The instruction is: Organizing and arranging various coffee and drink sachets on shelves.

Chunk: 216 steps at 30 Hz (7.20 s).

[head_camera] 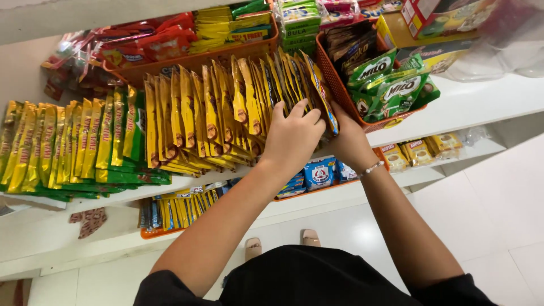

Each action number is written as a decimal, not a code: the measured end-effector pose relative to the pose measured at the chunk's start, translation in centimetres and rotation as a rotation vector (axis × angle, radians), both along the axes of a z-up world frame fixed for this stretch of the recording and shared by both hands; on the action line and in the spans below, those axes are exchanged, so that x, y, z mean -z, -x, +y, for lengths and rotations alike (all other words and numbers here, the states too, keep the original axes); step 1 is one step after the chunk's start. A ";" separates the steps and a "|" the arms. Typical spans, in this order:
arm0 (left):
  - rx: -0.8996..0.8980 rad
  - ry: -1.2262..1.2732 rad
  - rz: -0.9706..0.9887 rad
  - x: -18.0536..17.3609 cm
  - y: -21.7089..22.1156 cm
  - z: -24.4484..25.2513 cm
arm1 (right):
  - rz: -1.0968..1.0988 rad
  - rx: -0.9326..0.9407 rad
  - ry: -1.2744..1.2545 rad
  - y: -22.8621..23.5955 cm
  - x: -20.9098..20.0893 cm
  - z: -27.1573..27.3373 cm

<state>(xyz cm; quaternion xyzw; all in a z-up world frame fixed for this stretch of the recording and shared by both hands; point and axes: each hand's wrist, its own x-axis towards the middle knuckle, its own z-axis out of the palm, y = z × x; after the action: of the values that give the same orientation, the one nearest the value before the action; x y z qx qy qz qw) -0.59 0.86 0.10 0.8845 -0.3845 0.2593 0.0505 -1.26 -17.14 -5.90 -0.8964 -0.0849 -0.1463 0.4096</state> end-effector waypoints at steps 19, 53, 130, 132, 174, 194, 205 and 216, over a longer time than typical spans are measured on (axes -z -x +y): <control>-0.133 0.661 -0.024 -2.6 -1.3 9.1 | 0.228 -0.151 -0.529 -2.1 0.5 1.2; -0.952 0.496 0.807 29.6 1.6 34.8 | 0.346 -0.077 -0.719 -1.6 0.7 1.5; -0.127 0.607 0.145 -3.9 2.4 -2.0 | -0.080 -0.001 0.315 4.5 -3.2 1.6; -0.055 0.840 0.098 -4.8 5.4 3.2 | -0.020 0.060 0.521 4.1 -4.6 2.1; -0.775 1.377 -0.180 10.4 1.2 32.7 | 0.249 -0.033 -0.387 -0.4 2.8 7.5; -0.230 0.746 0.855 -5.3 -16.6 17.2 | 0.308 0.030 -0.453 -1.1 1.3 4.9; -0.296 0.196 0.650 -2.7 -13.1 5.8 | 0.255 -0.125 -0.559 -3.3 1.8 0.9; -0.326 0.340 1.025 0.0 -11.0 4.4 | 0.157 -0.382 -0.867 -2.2 -2.5 1.2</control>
<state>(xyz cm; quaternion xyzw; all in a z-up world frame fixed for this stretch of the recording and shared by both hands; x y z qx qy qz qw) 10.45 5.30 0.11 0.9247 -0.1221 -0.1409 0.3320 0.93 -15.90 -3.35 -0.6197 -0.1482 -0.0223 0.7704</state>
